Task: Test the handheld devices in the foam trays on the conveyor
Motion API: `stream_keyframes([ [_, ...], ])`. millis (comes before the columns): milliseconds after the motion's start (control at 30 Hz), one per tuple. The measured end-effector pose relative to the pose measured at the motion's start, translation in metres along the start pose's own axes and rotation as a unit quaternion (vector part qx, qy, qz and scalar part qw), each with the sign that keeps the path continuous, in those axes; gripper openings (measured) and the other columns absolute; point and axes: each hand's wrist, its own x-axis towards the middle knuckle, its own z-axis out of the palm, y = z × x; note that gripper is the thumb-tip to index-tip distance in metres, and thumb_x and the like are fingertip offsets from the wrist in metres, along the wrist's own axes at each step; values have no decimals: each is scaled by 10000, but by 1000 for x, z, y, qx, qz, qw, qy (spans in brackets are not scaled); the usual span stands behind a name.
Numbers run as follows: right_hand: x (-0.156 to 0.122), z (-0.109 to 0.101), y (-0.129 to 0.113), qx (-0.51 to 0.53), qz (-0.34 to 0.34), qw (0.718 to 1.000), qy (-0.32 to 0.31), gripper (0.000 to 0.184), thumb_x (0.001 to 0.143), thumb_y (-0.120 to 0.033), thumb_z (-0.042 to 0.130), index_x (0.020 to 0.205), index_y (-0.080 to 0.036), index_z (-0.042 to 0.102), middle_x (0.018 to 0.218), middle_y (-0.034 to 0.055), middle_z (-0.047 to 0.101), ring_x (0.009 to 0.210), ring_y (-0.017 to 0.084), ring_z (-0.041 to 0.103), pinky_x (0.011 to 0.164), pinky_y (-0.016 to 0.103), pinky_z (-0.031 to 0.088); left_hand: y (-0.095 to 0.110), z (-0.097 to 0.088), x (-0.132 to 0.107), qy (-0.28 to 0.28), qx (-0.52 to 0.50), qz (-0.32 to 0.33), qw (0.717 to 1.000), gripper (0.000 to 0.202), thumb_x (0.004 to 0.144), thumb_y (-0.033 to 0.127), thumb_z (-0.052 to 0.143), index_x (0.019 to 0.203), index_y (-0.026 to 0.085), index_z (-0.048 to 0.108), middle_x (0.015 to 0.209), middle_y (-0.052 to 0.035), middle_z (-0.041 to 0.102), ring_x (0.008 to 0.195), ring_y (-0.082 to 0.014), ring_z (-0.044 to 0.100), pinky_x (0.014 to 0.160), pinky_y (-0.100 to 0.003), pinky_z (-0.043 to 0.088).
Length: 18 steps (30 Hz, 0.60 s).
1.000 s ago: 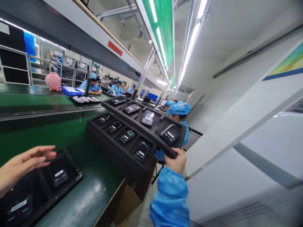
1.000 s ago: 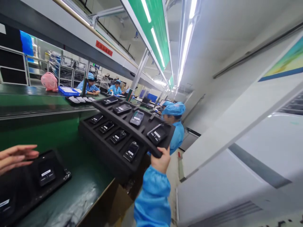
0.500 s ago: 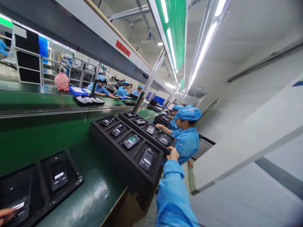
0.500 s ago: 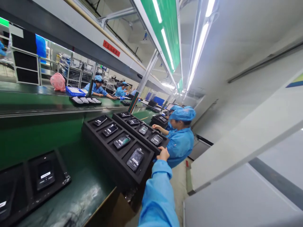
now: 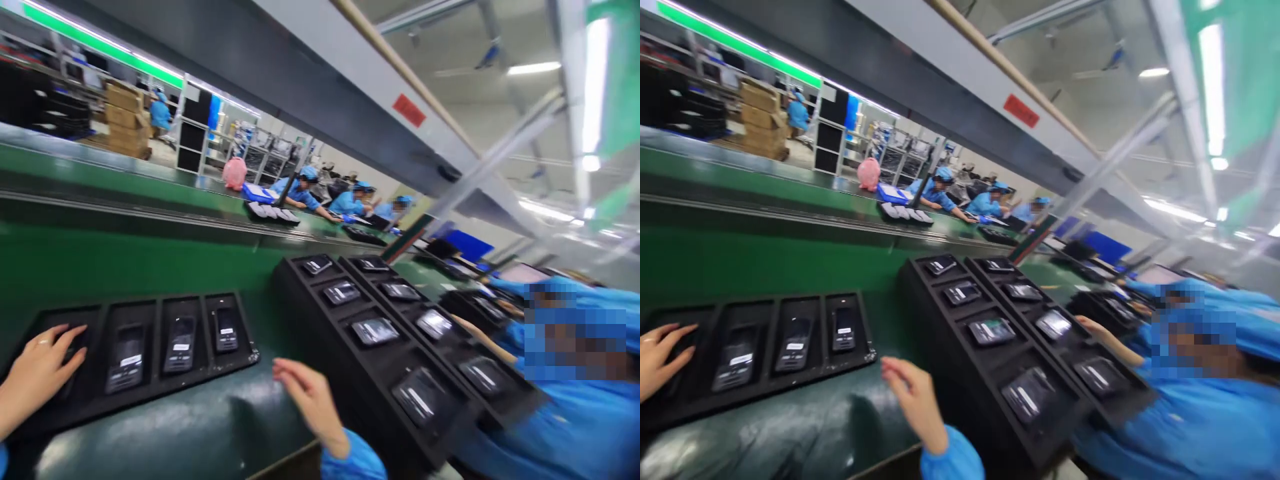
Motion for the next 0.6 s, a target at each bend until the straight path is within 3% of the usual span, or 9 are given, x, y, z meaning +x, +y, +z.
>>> stream_keyframes([
  [67,-7,74,8,-10,-33,990,-138,154,710,-267,714,822,-337,795,775,33,773,724,281,719,738,467,591,5,-10,-5,-10,74,-41,996,468,897,411,330,1200,123,541,1172,-181,633,1200,-369,545,1043,-470,392],
  [133,-5,132,13,-27,-77,973,-217,220,736,-232,677,882,-357,785,832,27,773,797,273,709,800,470,572,15,-16,-10,-58,68,-36,995,553,923,397,328,1323,33,444,1219,-224,623,1153,-354,583,1033,-437,396],
  [267,11,210,16,-64,-144,957,-245,270,813,-232,593,1019,-304,752,1000,88,739,986,284,650,924,511,509,32,-14,-24,-36,66,-67,995,626,903,410,438,1361,-16,434,1271,-268,587,1177,-377,557,991,-420,413],
  [333,17,234,19,-82,-159,957,-228,308,830,-247,589,1110,-264,717,1177,129,683,1158,321,576,1035,580,419,34,-11,-29,-24,64,-79,995,629,890,392,471,1385,6,429,1307,-263,560,1185,-373,540,972,-415,417],
  [433,17,253,27,-99,-171,954,-223,356,811,-300,655,1160,-242,691,1300,141,621,1328,364,445,1127,638,291,32,-9,-32,-16,55,-100,993,619,867,395,513,1382,58,449,1270,-223,584,1163,-352,530,970,-412,410],
  [600,14,255,46,-171,-261,927,-210,363,876,-351,594,1209,-222,660,1296,108,648,1339,350,458,1108,613,373,27,-7,-26,-7,21,-148,989,751,765,348,615,1430,75,399,1150,-188,596,1115,-348,527,962,-423,414],
])
